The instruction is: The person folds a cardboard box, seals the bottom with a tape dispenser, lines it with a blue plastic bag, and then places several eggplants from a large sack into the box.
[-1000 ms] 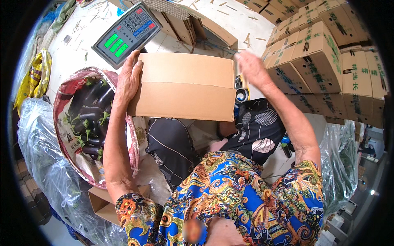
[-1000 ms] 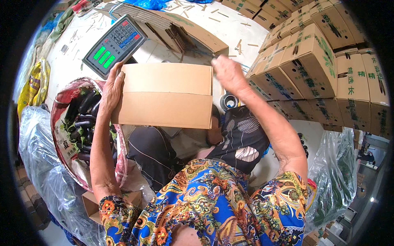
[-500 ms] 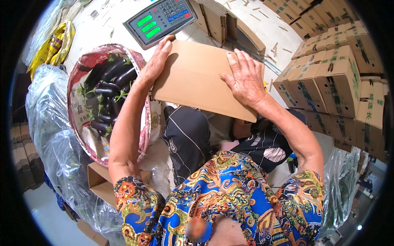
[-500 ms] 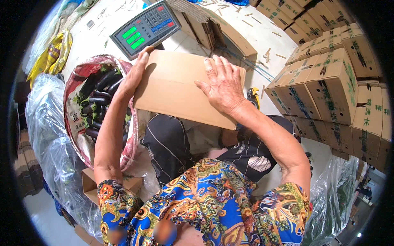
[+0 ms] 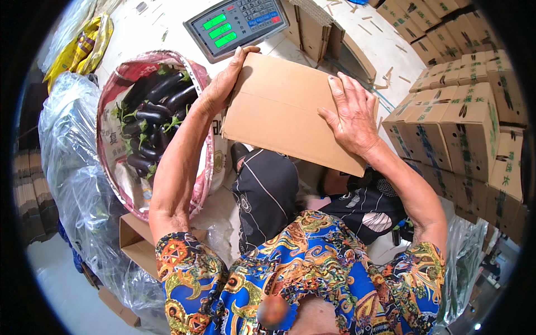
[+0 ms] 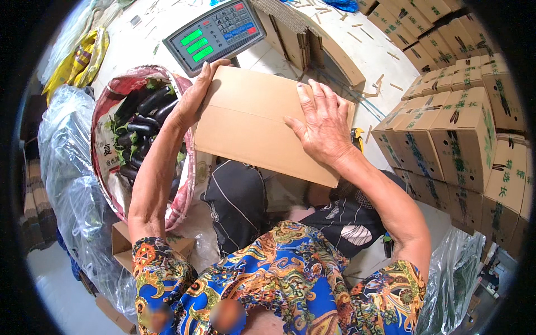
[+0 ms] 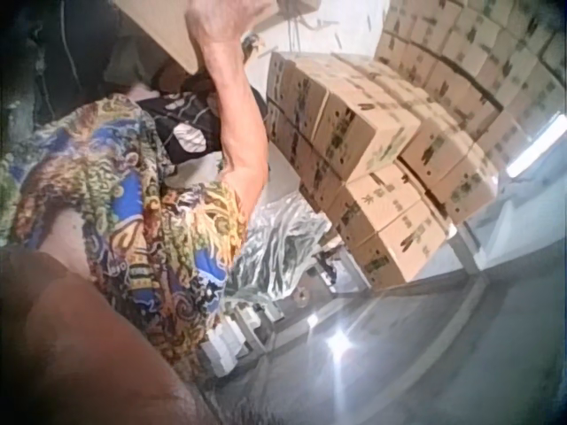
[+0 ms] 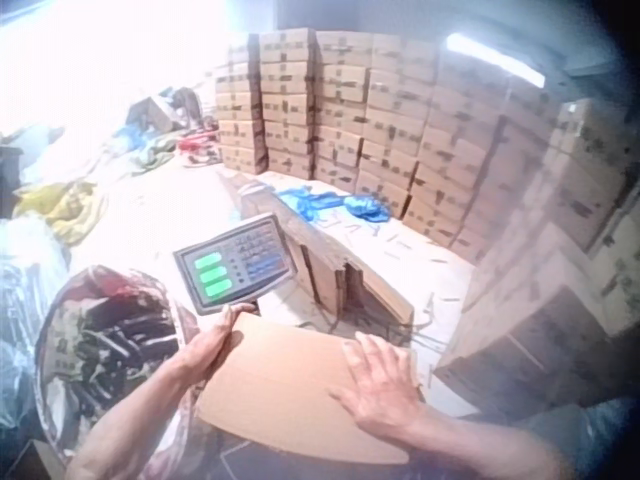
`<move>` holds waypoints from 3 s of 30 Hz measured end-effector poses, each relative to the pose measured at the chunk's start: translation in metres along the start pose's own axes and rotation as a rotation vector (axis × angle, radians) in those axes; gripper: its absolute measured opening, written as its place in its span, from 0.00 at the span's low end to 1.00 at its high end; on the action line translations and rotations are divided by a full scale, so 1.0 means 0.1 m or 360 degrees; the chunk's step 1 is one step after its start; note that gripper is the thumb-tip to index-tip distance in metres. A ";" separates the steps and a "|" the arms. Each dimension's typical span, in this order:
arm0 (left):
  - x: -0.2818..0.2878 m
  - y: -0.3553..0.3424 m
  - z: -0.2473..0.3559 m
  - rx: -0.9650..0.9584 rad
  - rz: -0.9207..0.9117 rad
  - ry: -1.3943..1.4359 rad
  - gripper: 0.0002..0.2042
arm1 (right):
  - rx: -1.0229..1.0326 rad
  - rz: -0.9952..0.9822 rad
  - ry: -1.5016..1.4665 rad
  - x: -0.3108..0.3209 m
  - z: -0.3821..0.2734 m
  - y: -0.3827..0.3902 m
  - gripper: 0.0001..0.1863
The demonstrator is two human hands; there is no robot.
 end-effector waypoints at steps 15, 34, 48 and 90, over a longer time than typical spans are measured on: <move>0.01 0.87 -0.13 -0.0569 0.1038 -0.0746 0.10 | 0.0098 0.0020 0.0015 0.08 0.10 -0.06 0.36; -0.21 -0.05 0.12 -0.0590 0.0432 -0.1008 0.20 | 0.0198 -0.0020 -0.0054 0.02 0.18 -0.05 0.38; -0.20 0.03 0.29 -0.0561 0.0539 -0.1157 0.16 | -0.0874 0.0425 -0.1170 -0.01 1.40 0.38 0.27; -0.16 0.02 0.25 -0.0640 0.0567 -0.0918 0.13 | -0.0676 0.0810 -0.1956 1.30 0.75 0.57 0.36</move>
Point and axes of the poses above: each hand's wrist, its own y-axis away from the middle knuckle, its own x-axis out of the back of the hand, z = x × y, the point moved 5 cm from there along -y, towards the middle knuckle, and after that the axes turned 6 degrees about x, right-handed, at the moved point
